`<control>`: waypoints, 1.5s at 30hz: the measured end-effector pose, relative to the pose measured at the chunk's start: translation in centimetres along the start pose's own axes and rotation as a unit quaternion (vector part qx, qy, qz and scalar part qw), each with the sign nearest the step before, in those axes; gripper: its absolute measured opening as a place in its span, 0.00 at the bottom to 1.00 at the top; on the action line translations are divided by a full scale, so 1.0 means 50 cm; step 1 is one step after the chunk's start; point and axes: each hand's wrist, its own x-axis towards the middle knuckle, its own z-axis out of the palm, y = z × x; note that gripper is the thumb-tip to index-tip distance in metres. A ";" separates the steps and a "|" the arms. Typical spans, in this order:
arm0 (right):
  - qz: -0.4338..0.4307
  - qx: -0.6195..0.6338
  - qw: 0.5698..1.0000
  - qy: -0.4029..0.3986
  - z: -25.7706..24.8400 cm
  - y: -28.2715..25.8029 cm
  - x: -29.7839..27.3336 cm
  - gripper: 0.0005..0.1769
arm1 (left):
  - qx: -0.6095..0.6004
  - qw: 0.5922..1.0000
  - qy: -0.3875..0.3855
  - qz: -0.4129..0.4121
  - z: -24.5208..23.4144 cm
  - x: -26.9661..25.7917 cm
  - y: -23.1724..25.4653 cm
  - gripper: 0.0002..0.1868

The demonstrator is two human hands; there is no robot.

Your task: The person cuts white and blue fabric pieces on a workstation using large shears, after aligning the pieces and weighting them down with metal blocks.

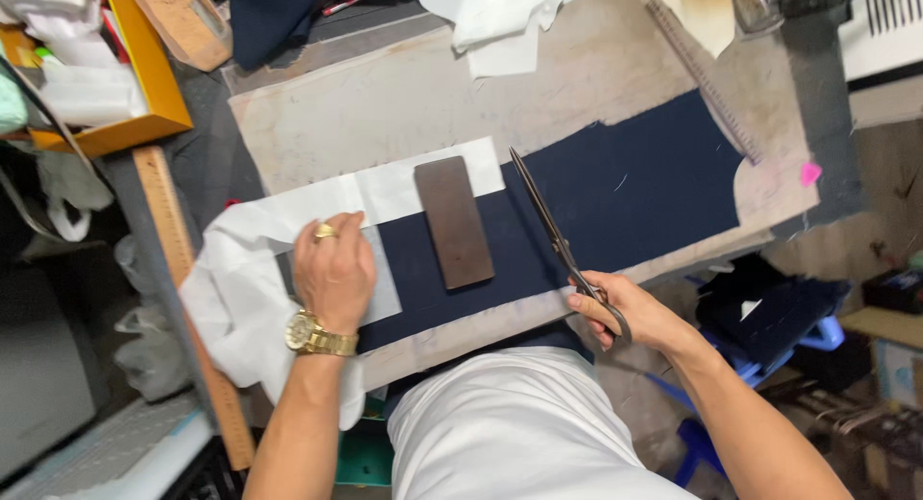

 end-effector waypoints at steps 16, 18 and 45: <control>0.105 -0.349 0.900 -0.240 -0.345 -0.169 0.192 0.26 | 0.105 0.938 -0.029 -0.329 0.207 0.041 0.391 0.35; 0.115 -0.361 0.890 -0.252 -0.354 -0.178 0.211 0.25 | 0.119 0.932 -0.022 -0.343 0.216 0.032 0.388 0.32; 0.185 -0.653 0.652 -0.338 -0.413 -0.367 0.347 0.32 | 0.012 0.957 0.063 -0.283 0.288 0.111 0.428 0.14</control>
